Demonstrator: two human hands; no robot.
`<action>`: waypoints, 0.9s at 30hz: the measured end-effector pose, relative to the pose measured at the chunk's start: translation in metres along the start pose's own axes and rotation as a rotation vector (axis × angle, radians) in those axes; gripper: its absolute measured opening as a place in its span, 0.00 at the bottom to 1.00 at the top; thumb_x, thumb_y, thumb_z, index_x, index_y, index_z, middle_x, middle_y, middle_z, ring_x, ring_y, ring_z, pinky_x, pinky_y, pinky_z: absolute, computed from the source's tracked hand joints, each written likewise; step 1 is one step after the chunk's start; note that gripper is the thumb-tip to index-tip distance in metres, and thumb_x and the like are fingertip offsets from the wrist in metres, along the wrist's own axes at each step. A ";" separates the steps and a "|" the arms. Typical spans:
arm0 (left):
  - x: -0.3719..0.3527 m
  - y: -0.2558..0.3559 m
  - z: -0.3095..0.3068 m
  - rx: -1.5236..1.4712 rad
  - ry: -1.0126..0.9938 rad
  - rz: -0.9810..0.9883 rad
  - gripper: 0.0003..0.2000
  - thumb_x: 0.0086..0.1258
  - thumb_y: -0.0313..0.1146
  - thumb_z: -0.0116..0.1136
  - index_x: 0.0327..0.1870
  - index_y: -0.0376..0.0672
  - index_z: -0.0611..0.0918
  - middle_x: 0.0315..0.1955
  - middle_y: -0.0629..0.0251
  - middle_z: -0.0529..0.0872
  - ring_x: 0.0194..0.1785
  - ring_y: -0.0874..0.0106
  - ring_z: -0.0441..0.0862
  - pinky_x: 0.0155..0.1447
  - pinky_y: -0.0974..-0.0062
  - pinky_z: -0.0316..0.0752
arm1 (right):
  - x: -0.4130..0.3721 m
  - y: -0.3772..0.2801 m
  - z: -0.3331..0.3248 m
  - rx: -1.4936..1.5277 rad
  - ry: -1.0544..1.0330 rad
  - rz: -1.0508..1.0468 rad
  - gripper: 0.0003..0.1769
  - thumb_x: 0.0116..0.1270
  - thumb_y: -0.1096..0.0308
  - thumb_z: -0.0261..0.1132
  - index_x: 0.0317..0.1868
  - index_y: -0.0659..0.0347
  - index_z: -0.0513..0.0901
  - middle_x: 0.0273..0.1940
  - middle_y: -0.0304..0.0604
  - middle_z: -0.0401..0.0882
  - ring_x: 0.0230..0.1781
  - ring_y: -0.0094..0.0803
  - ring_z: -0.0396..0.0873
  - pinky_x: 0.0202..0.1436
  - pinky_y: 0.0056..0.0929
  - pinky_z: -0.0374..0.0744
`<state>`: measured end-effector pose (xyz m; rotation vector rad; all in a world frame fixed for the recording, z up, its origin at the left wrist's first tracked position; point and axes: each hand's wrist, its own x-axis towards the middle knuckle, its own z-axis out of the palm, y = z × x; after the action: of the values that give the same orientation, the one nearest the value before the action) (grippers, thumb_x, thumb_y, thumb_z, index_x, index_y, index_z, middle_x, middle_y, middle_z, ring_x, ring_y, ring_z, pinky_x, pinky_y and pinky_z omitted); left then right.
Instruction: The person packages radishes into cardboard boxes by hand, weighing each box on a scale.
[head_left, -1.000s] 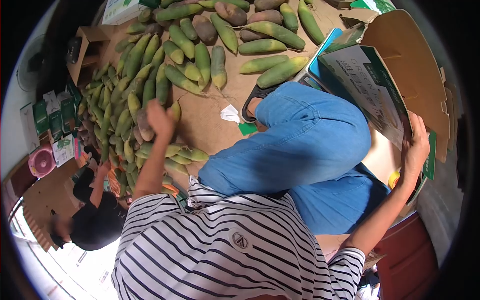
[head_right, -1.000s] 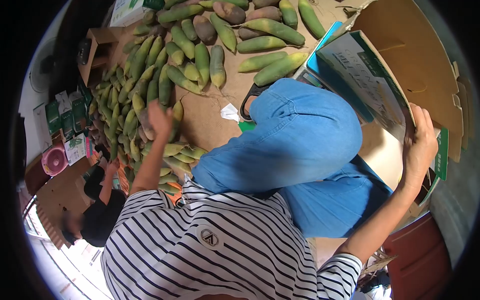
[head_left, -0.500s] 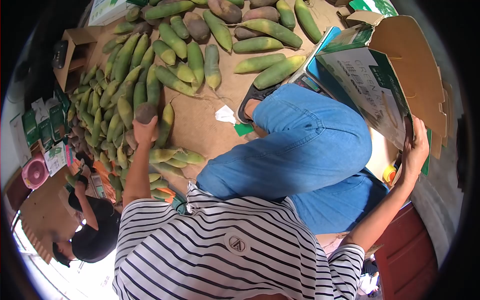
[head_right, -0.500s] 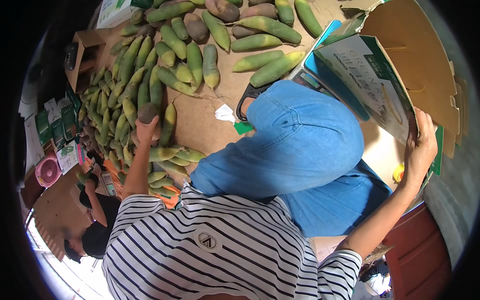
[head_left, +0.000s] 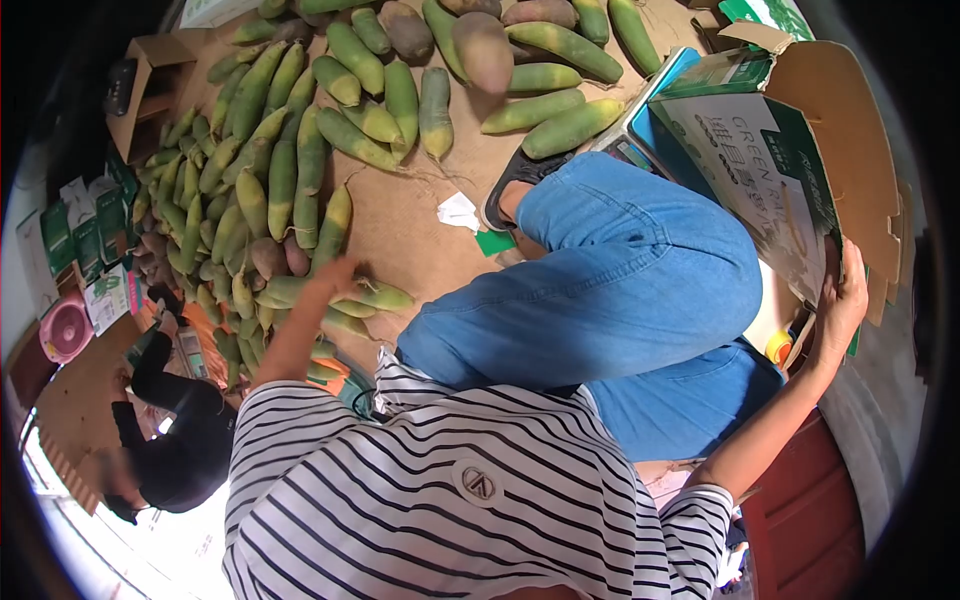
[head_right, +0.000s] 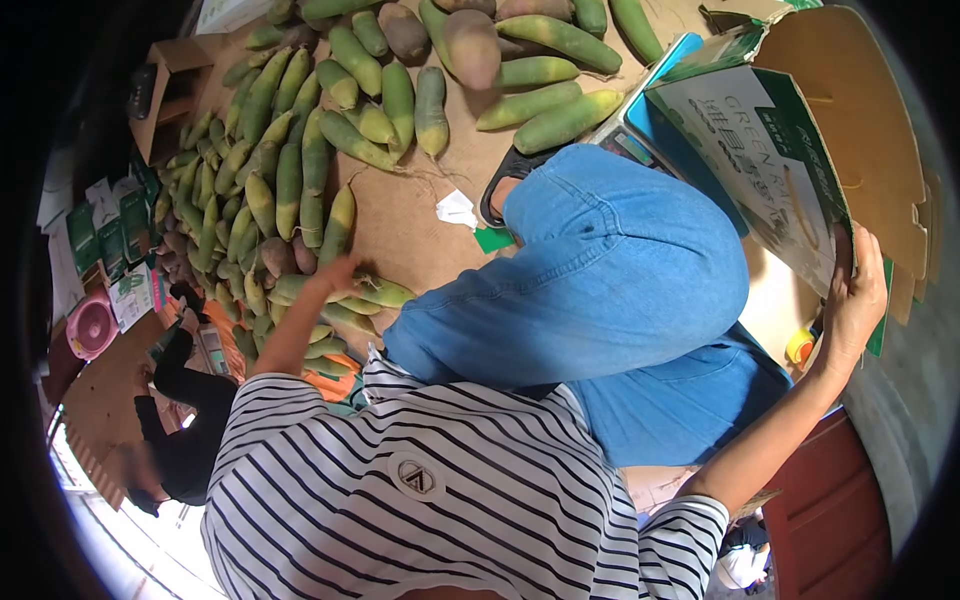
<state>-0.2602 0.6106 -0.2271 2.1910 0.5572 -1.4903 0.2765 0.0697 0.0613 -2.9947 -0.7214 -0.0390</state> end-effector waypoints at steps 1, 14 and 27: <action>-0.013 0.004 0.026 0.211 0.023 -0.067 0.28 0.56 0.42 0.70 0.57 0.44 0.77 0.55 0.57 0.79 0.60 0.55 0.76 0.65 0.53 0.68 | 0.000 -0.004 -0.001 0.011 -0.011 0.011 0.17 0.70 0.78 0.60 0.59 0.64 0.78 0.56 0.48 0.82 0.55 0.38 0.81 0.60 0.28 0.75; -0.029 0.066 -0.070 -0.489 0.703 0.009 0.29 0.60 0.32 0.70 0.62 0.35 0.72 0.54 0.52 0.80 0.57 0.56 0.79 0.59 0.62 0.74 | -0.002 0.011 0.005 0.000 0.092 -0.082 0.18 0.69 0.78 0.61 0.59 0.64 0.78 0.57 0.50 0.81 0.57 0.42 0.80 0.61 0.31 0.75; -0.007 0.061 -0.227 -0.304 1.211 0.130 0.26 0.67 0.43 0.64 0.59 0.33 0.76 0.48 0.45 0.83 0.51 0.50 0.81 0.56 0.60 0.75 | 0.001 0.003 0.002 0.060 0.049 -0.003 0.16 0.70 0.77 0.59 0.57 0.63 0.79 0.53 0.47 0.82 0.52 0.38 0.81 0.58 0.27 0.75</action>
<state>-0.0560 0.6859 -0.1381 2.5800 0.8727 0.1517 0.2791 0.0678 0.0590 -2.9247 -0.7090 -0.0891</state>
